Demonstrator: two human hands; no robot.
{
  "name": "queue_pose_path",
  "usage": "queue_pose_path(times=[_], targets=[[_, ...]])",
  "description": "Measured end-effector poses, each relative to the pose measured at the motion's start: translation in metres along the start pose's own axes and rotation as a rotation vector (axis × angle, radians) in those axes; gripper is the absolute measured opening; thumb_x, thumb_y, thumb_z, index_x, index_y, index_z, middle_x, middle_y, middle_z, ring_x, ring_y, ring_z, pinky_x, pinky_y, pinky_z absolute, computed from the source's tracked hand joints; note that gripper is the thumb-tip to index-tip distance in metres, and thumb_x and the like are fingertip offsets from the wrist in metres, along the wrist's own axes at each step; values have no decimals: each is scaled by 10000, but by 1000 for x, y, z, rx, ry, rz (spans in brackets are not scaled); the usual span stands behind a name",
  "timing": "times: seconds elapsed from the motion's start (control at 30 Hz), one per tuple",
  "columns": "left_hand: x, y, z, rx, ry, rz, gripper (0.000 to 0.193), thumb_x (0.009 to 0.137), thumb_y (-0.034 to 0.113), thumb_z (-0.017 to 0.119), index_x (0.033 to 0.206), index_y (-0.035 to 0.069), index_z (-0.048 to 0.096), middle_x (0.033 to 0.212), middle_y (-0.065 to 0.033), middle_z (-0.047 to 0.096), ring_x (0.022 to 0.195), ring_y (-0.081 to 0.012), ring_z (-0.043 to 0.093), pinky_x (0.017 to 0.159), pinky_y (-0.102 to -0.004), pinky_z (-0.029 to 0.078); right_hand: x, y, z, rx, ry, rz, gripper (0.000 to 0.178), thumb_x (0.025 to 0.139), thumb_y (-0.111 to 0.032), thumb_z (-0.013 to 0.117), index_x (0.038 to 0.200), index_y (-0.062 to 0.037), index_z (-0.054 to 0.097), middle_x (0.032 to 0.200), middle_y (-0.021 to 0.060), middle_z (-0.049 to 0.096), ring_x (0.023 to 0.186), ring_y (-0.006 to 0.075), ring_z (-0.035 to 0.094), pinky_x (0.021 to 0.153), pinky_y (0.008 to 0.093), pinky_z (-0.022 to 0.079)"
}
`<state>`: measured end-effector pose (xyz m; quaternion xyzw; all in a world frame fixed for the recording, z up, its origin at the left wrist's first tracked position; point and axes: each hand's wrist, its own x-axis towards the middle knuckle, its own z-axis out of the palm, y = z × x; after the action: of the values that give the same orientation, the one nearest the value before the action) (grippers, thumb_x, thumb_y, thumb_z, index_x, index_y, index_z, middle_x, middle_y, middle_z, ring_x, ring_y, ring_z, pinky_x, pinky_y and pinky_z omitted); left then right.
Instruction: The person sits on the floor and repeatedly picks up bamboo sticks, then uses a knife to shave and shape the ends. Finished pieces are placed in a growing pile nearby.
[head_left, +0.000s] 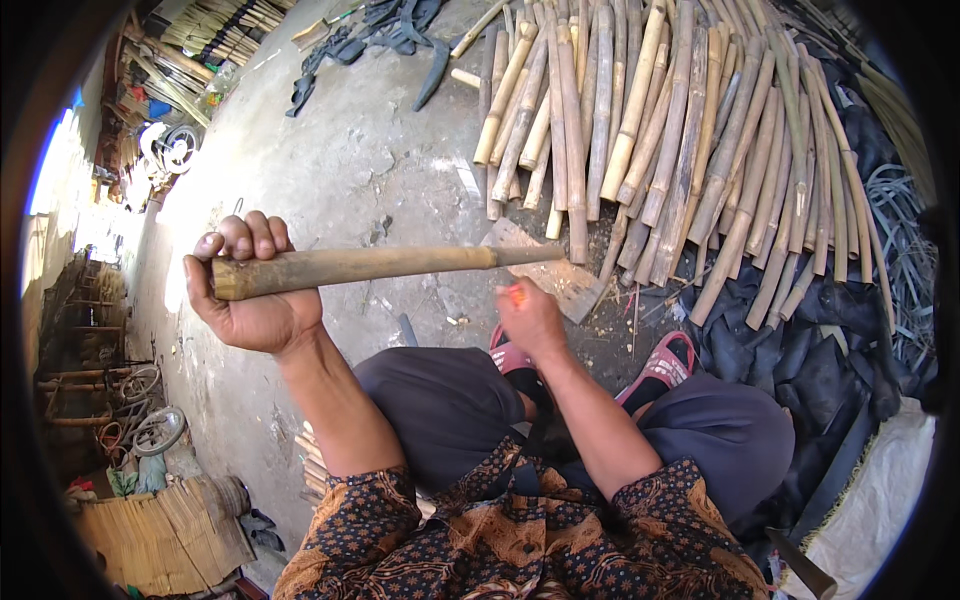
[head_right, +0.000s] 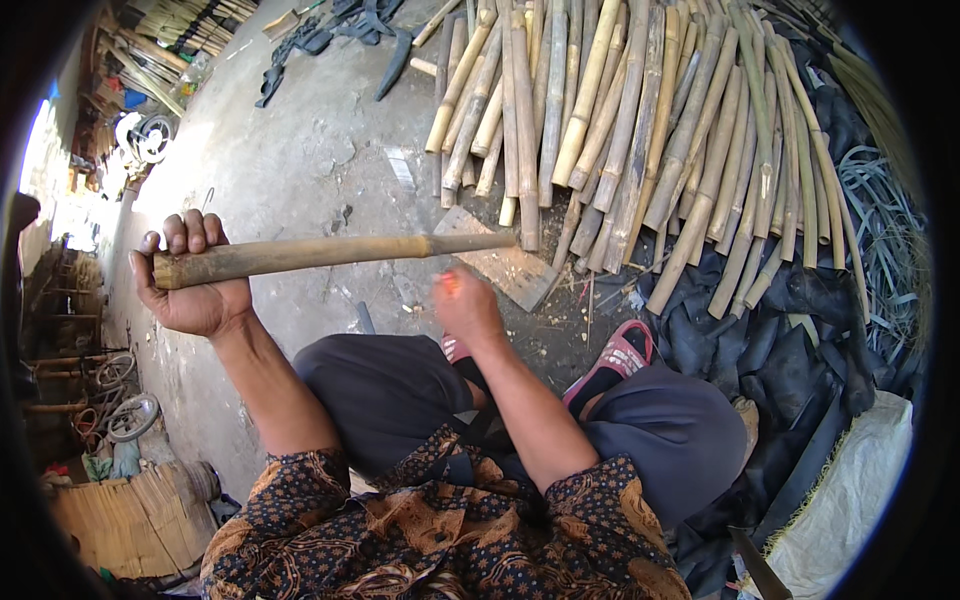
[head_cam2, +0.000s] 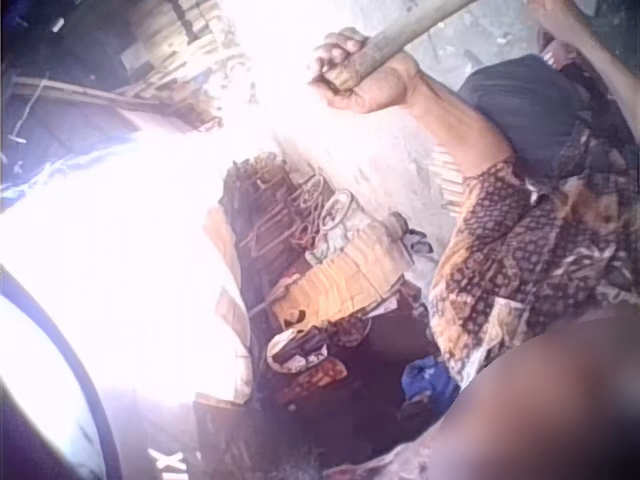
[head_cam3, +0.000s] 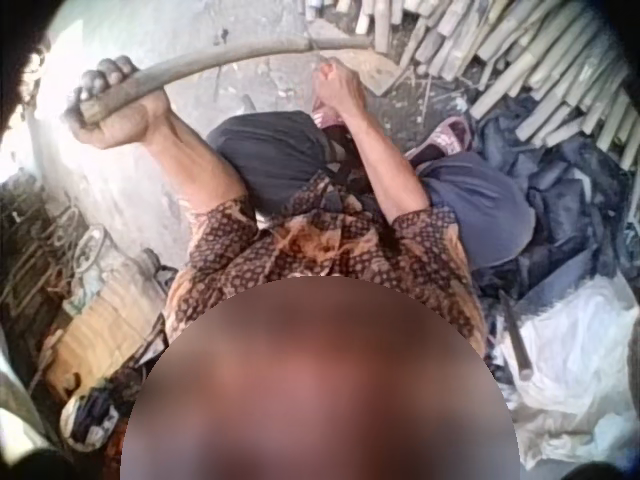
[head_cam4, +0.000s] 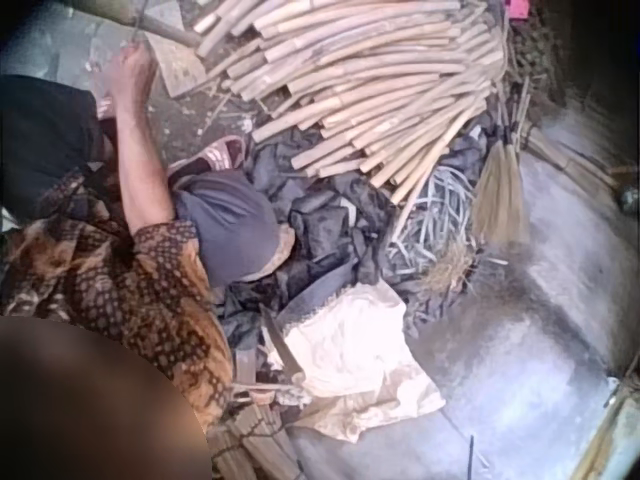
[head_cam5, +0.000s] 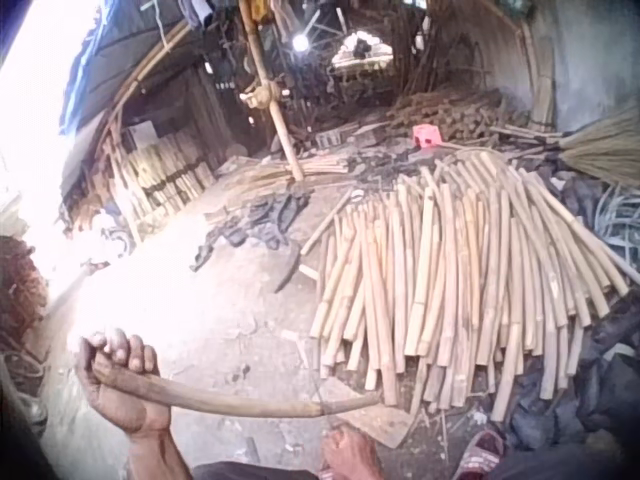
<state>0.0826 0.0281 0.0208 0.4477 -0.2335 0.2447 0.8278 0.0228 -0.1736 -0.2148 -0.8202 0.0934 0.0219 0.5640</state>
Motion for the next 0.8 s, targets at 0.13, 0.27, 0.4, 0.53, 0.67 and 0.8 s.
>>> queue_pose_path(times=[0.13,0.27,0.4,0.53,0.67,0.8], targets=[[0,-1,2,90,-90,111,434,1084,423,356,945,112,624,733,-43,559,689,-173,525,641,-323,450,4,3,-2,-7,46,22,314,942,-310,628,950,3,649,832,288,684,836,482,679,725,525,526],[0,2,8,104,223,-47,438,1087,441,356,868,122,562,771,-53,544,690,-182,504,664,-327,448,2,10,0,56,-43,-8,300,926,-301,627,984,-9,658,836,284,693,841,466,698,739,529,543],[-1,1,13,92,190,34,475,1082,476,348,873,106,562,770,-49,514,676,-179,475,602,-319,428,-3,12,2,-30,43,128,304,931,-313,633,953,-12,668,803,275,694,789,448,704,695,515,532],[-3,-3,12,122,134,106,507,1088,480,319,909,90,589,738,-55,514,636,-168,470,535,-294,424,-4,12,1,30,-11,-117,288,939,-290,618,926,-5,659,797,262,691,782,454,695,691,533,522],[-2,3,9,-8,-74,4,502,1094,468,318,908,92,592,704,-64,522,638,-176,486,582,-315,437,-3,10,-2,-32,11,60,288,939,-278,597,907,3,653,821,257,691,820,446,692,722,527,520],[-1,4,10,41,217,-77,490,1091,456,351,834,102,571,786,-67,547,681,-194,494,666,-346,436,-1,7,-7,1,49,61,303,942,-302,606,924,-6,667,847,260,697,836,442,690,752,510,530]])
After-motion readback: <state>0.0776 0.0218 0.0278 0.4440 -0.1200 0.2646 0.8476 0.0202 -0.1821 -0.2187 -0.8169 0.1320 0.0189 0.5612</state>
